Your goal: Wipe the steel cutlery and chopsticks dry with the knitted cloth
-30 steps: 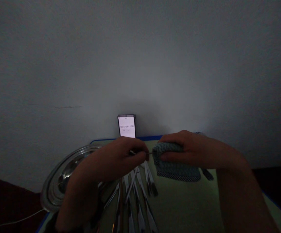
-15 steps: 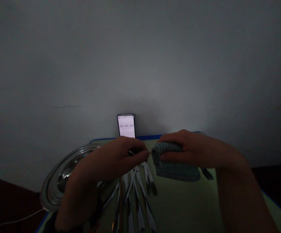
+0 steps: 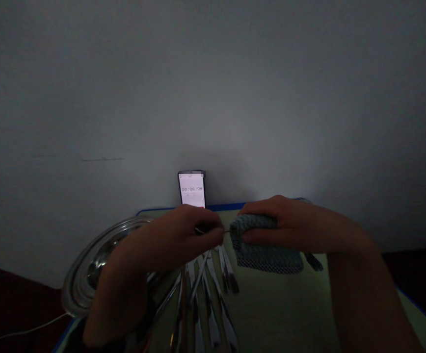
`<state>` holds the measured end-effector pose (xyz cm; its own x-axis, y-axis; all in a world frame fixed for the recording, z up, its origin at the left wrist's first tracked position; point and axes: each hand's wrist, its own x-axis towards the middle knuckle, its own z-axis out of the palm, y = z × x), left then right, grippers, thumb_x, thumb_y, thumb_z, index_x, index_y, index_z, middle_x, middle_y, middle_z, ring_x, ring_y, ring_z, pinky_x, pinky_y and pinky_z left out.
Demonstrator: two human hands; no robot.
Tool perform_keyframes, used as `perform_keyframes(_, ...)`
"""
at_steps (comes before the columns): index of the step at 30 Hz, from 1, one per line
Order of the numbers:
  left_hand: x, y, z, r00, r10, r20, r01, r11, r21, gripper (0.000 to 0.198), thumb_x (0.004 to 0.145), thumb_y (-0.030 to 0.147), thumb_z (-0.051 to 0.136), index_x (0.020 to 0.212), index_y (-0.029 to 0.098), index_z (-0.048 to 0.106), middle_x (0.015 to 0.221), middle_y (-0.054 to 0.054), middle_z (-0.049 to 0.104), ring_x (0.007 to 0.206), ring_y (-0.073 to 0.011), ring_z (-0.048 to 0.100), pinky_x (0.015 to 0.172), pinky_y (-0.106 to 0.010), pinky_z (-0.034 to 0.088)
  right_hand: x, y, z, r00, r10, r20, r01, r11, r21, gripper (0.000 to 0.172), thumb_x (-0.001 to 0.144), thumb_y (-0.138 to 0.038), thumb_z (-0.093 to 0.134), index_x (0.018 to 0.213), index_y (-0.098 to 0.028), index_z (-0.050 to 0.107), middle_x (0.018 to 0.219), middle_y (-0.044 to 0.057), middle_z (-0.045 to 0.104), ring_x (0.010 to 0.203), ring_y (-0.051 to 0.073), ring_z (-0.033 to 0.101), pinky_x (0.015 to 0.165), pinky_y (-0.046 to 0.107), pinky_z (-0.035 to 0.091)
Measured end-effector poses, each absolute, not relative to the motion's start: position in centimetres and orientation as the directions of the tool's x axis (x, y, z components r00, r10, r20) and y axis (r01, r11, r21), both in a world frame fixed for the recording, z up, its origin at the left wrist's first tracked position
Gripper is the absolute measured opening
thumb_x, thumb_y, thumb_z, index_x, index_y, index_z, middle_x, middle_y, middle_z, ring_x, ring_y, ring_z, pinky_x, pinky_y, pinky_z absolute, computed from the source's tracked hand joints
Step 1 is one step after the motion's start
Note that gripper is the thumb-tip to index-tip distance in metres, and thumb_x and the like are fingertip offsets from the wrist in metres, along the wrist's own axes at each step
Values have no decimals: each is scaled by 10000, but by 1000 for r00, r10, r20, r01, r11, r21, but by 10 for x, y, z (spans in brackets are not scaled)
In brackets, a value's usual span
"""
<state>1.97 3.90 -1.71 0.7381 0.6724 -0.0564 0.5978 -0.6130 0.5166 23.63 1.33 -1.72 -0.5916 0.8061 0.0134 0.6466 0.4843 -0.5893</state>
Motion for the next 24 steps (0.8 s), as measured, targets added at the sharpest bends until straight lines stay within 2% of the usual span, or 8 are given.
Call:
perform_keyframes(3, 20, 38, -16, 736, 674, -62, 602, -611, 514, 254, 863, 302, 431, 788, 161, 629, 628, 36, 540, 554, -84, 469, 510, -180, 332, 236, 13, -17, -593, 805, 19, 643, 488, -591, 281, 815, -400, 516, 991, -217, 636, 873, 10, 674, 732, 133, 598, 630, 216, 424)
perform_keyframes(10, 20, 39, -16, 742, 666, -75, 601, -611, 515, 228, 854, 256, 425, 801, 167, 628, 691, 25, 580, 612, -99, 505, 551, -196, 341, 236, 13, -16, -581, 814, -18, 648, 449, -615, 304, 814, -403, 514, 1022, -214, 630, 868, 16, 672, 693, 129, 589, 619, 220, 429)
perform_keyframes(17, 20, 39, -18, 729, 678, -94, 619, -594, 515, 311, 881, 375, 412, 770, 164, 612, 611, 40, 500, 542, -87, 438, 490, -195, 297, 236, 14, -15, -571, 820, -39, 663, 433, -611, 299, 808, -425, 512, 978, -211, 633, 862, 18, 667, 696, 131, 589, 597, 217, 423)
perform_keyframes(24, 9, 44, -20, 690, 720, -70, 654, -580, 485, 399, 879, 457, 401, 767, 148, 627, 643, 18, 539, 585, -102, 470, 515, -203, 307, 254, 16, -18, -520, 849, -92, 689, 354, -632, 323, 808, -458, 485, 936, -201, 634, 855, 23, 663, 749, 159, 601, 618, 238, 441)
